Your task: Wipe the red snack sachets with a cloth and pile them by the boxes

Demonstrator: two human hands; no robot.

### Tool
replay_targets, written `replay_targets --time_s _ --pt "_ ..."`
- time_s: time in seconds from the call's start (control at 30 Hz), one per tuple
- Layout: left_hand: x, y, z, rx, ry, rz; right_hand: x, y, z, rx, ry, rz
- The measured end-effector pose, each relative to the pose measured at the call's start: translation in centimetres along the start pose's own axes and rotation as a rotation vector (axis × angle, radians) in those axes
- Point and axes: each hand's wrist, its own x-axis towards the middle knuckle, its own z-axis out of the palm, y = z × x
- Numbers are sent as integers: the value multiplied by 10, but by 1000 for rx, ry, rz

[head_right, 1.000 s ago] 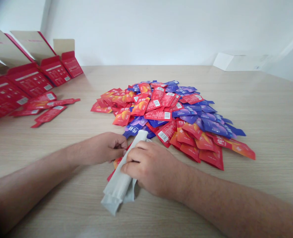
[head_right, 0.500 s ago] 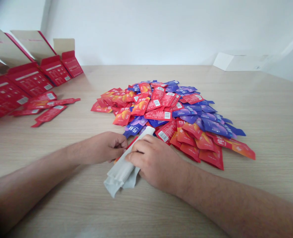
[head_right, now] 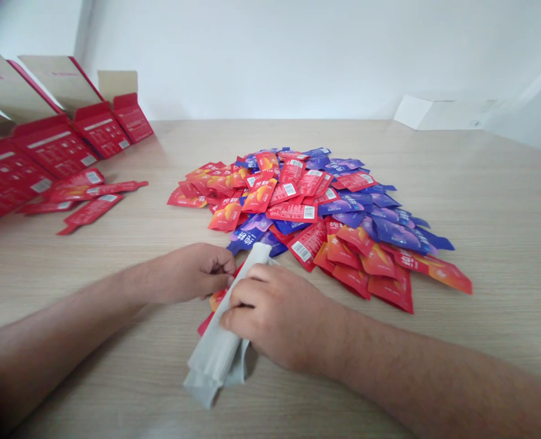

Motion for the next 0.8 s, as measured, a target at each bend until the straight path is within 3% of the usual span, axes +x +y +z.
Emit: replay_targets --time_s 0.07,0.23,0.4,0.6,0.8 --pt "0 0 0 0 6 -4 0 -1 -1 13 -19 -31" --pt "0 1 0 -12 -1 -23 0 0 -2 -12 20 143" --pt "0 1 0 -1 8 -16 0 -2 2 21 -3 -42" --pt "-1 2 1 30 21 -2 -2 -2 0 -23 21 112" --pt "0 1 0 26 9 -1 -1 -3 4 18 -36 -61"
